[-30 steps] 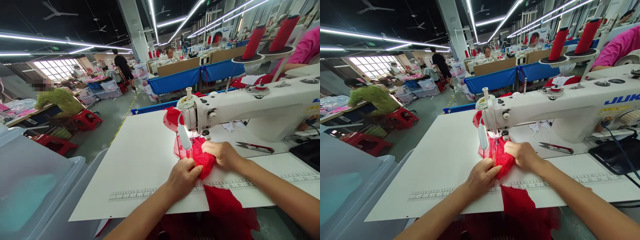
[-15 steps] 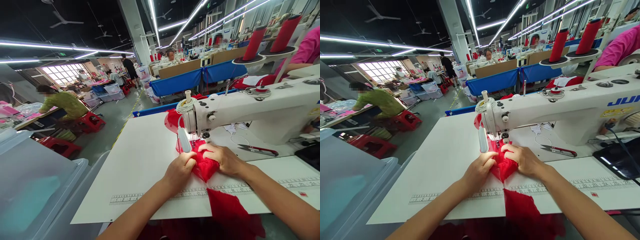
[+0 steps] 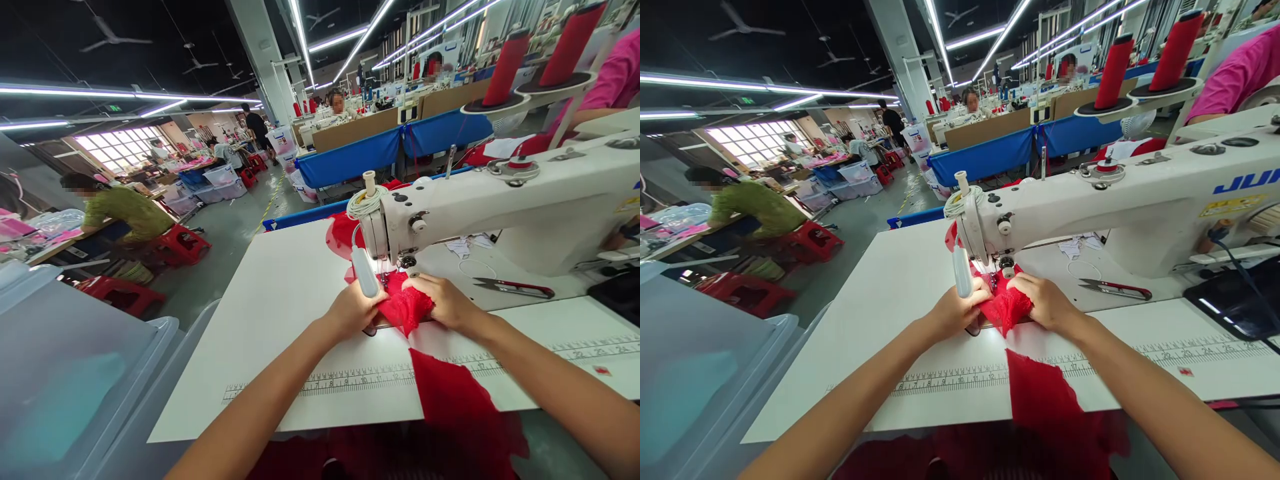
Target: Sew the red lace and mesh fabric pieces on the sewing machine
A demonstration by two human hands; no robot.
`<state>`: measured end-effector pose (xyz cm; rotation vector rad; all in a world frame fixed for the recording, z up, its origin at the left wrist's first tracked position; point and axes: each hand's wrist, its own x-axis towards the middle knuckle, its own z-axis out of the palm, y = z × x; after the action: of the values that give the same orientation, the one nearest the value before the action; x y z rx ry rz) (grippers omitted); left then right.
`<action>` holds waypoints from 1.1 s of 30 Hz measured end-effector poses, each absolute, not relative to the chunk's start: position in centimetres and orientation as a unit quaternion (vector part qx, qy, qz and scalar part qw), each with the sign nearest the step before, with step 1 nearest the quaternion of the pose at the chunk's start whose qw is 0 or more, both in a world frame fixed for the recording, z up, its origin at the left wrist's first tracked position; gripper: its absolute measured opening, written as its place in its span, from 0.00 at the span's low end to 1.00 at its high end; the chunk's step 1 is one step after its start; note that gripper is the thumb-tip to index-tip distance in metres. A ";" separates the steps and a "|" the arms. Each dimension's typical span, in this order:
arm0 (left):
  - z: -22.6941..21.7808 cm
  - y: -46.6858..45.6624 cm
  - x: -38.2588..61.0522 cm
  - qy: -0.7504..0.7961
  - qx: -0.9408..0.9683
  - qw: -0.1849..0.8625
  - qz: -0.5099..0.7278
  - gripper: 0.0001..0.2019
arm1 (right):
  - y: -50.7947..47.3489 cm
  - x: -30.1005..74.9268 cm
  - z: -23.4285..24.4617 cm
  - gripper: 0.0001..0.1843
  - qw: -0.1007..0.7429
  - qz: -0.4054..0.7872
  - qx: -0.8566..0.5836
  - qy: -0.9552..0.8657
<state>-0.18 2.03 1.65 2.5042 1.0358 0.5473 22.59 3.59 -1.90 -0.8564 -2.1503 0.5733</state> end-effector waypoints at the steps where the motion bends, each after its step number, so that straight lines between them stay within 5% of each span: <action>1: 1.7 1.9 -0.1 0.366 0.888 0.196 0.197 0.10 | 3.5 22.5 -1.7 0.06 0.373 0.234 -0.333 -0.834; 9: 1.5 1.6 -0.3 0.403 0.836 0.311 0.203 0.09 | 3.0 22.1 -1.1 0.03 0.403 0.331 -0.378 -0.765; 16: 0.8 3.4 0.3 0.430 0.798 0.328 0.266 0.11 | 3.5 22.4 -1.7 0.14 0.441 0.395 -0.428 -0.682; 20: 1.5 3.1 0.3 0.420 0.803 0.335 0.260 0.12 | 3.2 22.3 -1.2 0.09 0.467 0.392 -0.422 -0.671; 33: 0.3 2.6 1.2 0.464 0.822 0.204 0.261 0.14 | 3.3 22.7 -0.9 0.13 0.496 0.294 -0.408 -0.708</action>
<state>1.19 2.58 0.29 2.2921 1.2950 0.7277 22.69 3.27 -0.90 -0.9890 -1.7139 0.7121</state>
